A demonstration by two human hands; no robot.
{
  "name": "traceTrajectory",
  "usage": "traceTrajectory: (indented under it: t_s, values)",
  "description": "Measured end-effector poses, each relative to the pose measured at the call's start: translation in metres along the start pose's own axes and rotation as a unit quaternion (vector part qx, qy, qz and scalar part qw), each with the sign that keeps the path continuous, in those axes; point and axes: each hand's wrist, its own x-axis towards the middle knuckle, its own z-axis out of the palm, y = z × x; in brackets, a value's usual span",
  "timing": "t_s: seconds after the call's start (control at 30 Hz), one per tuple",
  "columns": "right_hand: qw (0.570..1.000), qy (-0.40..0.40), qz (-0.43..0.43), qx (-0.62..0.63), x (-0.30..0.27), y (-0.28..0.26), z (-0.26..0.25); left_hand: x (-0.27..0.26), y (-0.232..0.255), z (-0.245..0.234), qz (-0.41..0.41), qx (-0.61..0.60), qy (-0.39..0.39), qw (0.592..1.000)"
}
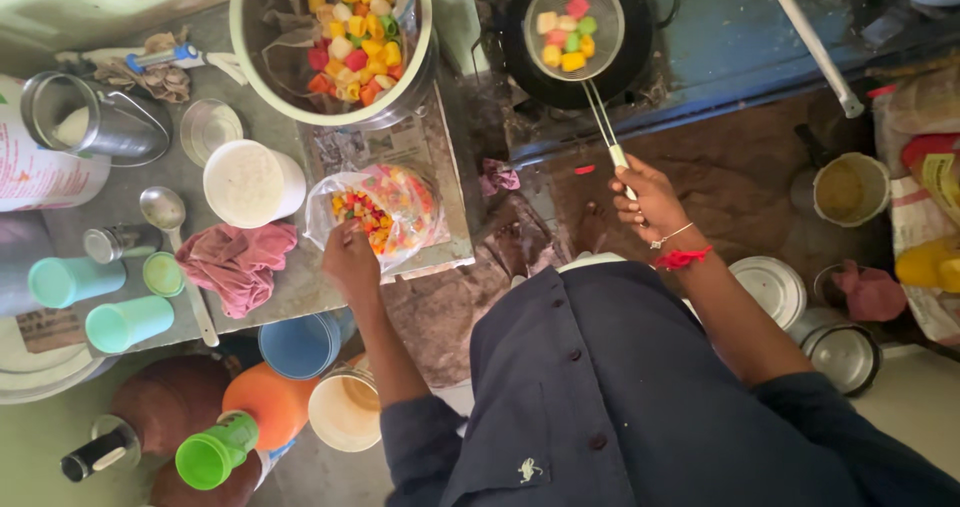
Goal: The person fries small colored snack pellets in a pan of oil, using a mesh strainer to scoop them out of the oil and transfer them to a bowl.
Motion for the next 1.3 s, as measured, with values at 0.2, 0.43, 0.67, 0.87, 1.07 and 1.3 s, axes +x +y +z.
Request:
traceTrajectory:
  t_s: [0.2,0.43,0.67,0.87,1.07,1.3]
  values:
    - [1.0,0.009,-0.014,-0.009,0.001,-0.001,-0.011,0.035,-0.098,0.061,-0.039,0.158,-0.12,0.979]
    - [0.998,0.043,-0.026,-0.048,0.0,-0.004,0.0,0.028,-0.119,0.106,0.063,0.318,-0.13,0.937]
    - [0.996,0.052,-0.069,-0.032,-0.021,-0.016,0.008,0.006,-0.106,0.105,0.112,0.365,-0.071,0.922]
    - [0.997,0.055,-0.044,-0.029,0.008,-0.008,-0.009,-0.001,-0.114,0.093,0.261,0.118,-0.097,0.953]
    - [0.994,0.053,-0.079,-0.05,-0.023,-0.015,0.003,0.036,-0.12,0.097,0.17,0.201,-0.198,0.944]
    - [0.998,0.049,-0.041,-0.023,-0.002,0.003,-0.007,0.061,-0.117,0.062,-0.356,-0.745,-0.364,0.43]
